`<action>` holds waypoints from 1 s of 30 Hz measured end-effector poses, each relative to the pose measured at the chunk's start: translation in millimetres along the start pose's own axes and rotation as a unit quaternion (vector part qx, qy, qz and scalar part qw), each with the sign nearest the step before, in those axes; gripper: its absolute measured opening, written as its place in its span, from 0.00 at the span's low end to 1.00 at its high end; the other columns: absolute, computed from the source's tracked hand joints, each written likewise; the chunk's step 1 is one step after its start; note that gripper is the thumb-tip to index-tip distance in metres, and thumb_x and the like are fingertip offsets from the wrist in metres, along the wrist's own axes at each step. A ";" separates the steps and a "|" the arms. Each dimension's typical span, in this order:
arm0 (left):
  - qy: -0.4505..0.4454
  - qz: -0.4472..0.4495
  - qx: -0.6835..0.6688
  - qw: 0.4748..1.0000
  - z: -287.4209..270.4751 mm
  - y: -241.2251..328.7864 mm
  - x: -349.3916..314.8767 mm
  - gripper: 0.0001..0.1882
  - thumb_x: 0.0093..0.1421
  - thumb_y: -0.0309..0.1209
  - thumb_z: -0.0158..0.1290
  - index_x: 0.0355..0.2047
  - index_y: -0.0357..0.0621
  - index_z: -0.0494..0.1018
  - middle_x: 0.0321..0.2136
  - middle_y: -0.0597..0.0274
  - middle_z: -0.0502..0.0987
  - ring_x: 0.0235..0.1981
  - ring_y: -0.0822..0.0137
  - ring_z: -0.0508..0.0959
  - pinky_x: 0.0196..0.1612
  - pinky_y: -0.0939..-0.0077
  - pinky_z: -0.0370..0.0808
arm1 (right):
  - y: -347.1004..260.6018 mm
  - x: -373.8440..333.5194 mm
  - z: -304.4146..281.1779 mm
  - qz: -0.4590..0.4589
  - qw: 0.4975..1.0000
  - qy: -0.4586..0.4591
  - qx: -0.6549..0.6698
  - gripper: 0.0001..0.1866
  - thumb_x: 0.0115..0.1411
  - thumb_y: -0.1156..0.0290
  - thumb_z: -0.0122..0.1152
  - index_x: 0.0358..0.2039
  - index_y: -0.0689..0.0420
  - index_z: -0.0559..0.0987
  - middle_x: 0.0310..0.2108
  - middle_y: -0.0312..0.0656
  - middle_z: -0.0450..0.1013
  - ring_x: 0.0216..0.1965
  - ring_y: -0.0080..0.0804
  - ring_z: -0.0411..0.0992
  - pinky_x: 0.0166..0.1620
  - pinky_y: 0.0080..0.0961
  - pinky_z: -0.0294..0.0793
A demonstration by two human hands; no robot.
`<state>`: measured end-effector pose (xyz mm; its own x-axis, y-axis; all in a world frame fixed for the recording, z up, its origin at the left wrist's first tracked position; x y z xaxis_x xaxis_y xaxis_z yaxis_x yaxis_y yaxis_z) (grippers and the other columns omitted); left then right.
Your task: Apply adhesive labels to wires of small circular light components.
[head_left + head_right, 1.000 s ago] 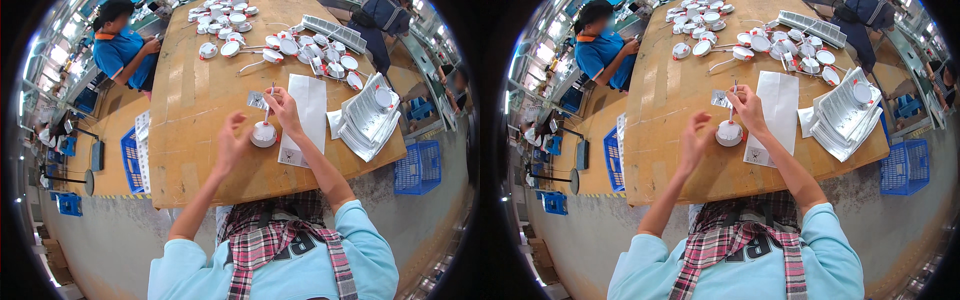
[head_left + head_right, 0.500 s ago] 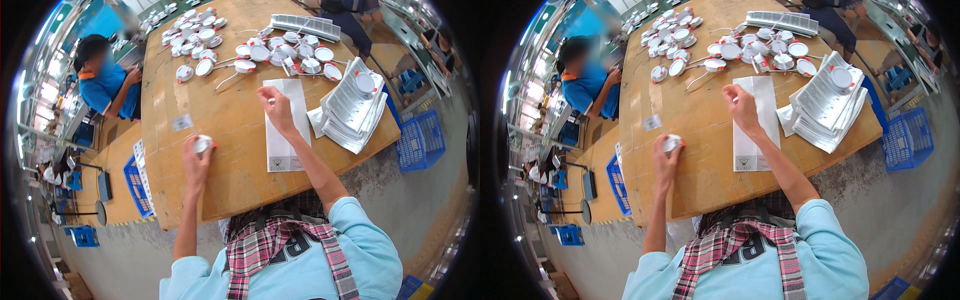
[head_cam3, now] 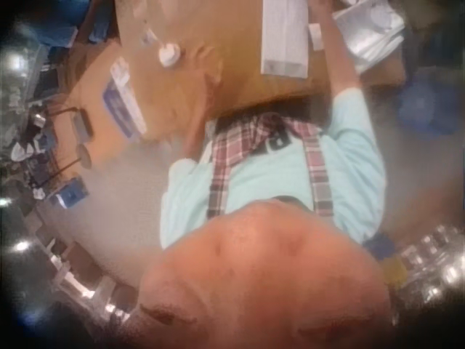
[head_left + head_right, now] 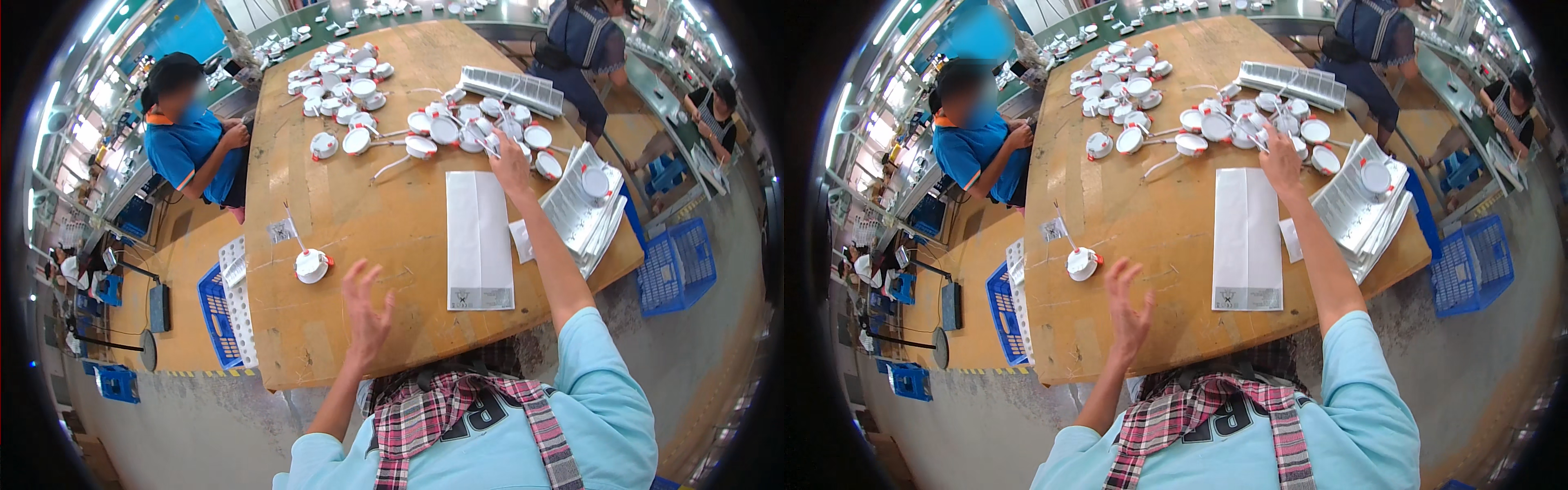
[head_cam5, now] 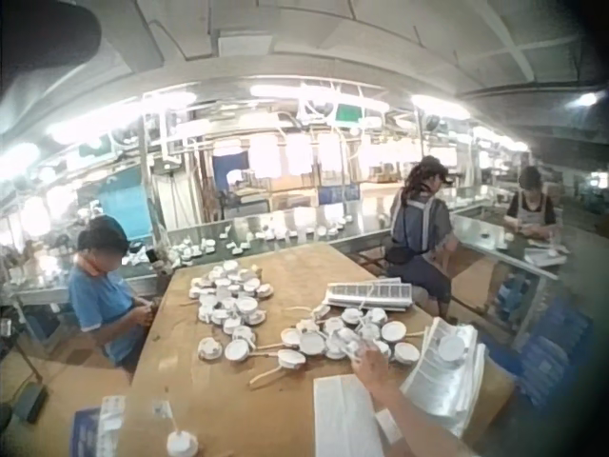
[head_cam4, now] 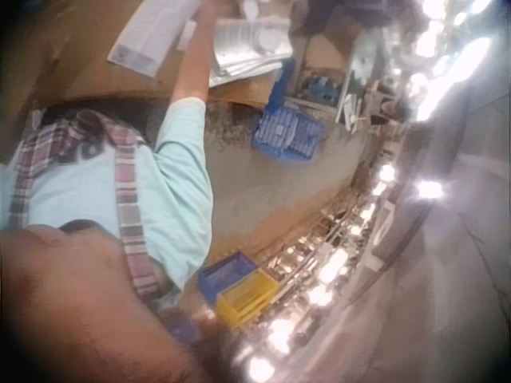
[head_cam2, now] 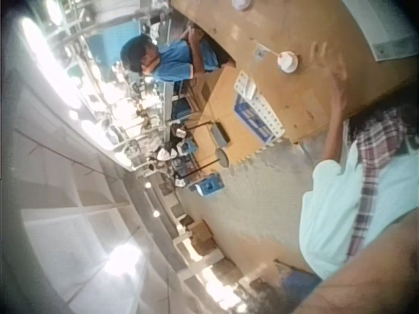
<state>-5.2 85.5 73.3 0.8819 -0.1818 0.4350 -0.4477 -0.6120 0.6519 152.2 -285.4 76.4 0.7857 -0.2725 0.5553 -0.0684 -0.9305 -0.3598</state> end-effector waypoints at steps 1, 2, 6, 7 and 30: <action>-0.030 -0.004 -0.029 0.999 6.5 2.2 -4.1 0.23 0.52 0.25 0.55 0.50 0.43 0.67 0.56 0.47 0.62 0.59 0.49 0.61 0.60 0.59 0.60 | 0.3 1.0 -4.9 0.024 1.000 -0.013 -0.001 0.29 0.49 0.77 0.59 0.54 0.53 0.67 0.38 0.52 0.73 0.41 0.51 0.72 0.42 0.43 0.72; -0.024 0.003 -0.036 0.999 5.5 7.8 -6.2 0.23 0.52 0.25 0.55 0.50 0.43 0.67 0.56 0.47 0.62 0.59 0.49 0.61 0.60 0.59 0.60 | 5.9 1.2 -13.8 0.039 0.999 -0.007 -0.006 0.27 0.50 0.73 0.60 0.53 0.53 0.68 0.38 0.53 0.75 0.41 0.50 0.74 0.41 0.43 0.73; -0.078 -0.009 -0.146 0.986 14.7 12.8 -34.6 0.14 0.54 0.19 0.54 0.42 0.40 0.72 0.36 0.52 0.77 0.39 0.54 0.78 0.42 0.69 0.74 | 15.4 -7.7 -49.2 0.120 0.992 0.013 0.046 0.26 0.51 0.67 0.62 0.51 0.55 0.70 0.36 0.55 0.76 0.38 0.50 0.75 0.41 0.42 0.73; -0.075 -0.003 -0.150 0.986 13.9 16.0 -43.8 0.14 0.54 0.19 0.54 0.42 0.40 0.72 0.36 0.52 0.77 0.39 0.54 0.78 0.42 0.69 0.74 | 14.8 -11.2 -59.6 0.117 0.992 0.020 0.043 0.26 0.51 0.67 0.62 0.51 0.55 0.70 0.36 0.55 0.76 0.38 0.50 0.75 0.41 0.42 0.73; -0.069 -0.162 -0.338 0.925 26.0 13.1 0.0 0.27 0.59 0.32 0.55 0.57 0.38 0.62 0.45 0.56 0.73 0.44 0.67 0.73 0.45 0.74 0.71 | -161.2 -218.8 -21.3 0.212 0.634 -0.340 0.661 0.19 0.61 0.69 0.59 0.50 0.65 0.70 0.43 0.42 0.72 0.43 0.27 0.73 0.42 0.21 0.77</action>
<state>-7.3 57.4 65.7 0.9754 -0.1977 0.0971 -0.1067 -0.0388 0.9935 -21.8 -81.0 28.8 0.9831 0.1583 -0.0916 -0.1404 0.3325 -0.9326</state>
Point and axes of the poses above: each hand's wrist, its own x-axis towards the middle knuckle, its own z-axis out of the palm, y = z × x, the point moved 9 cm from there along x, towards the middle knuckle
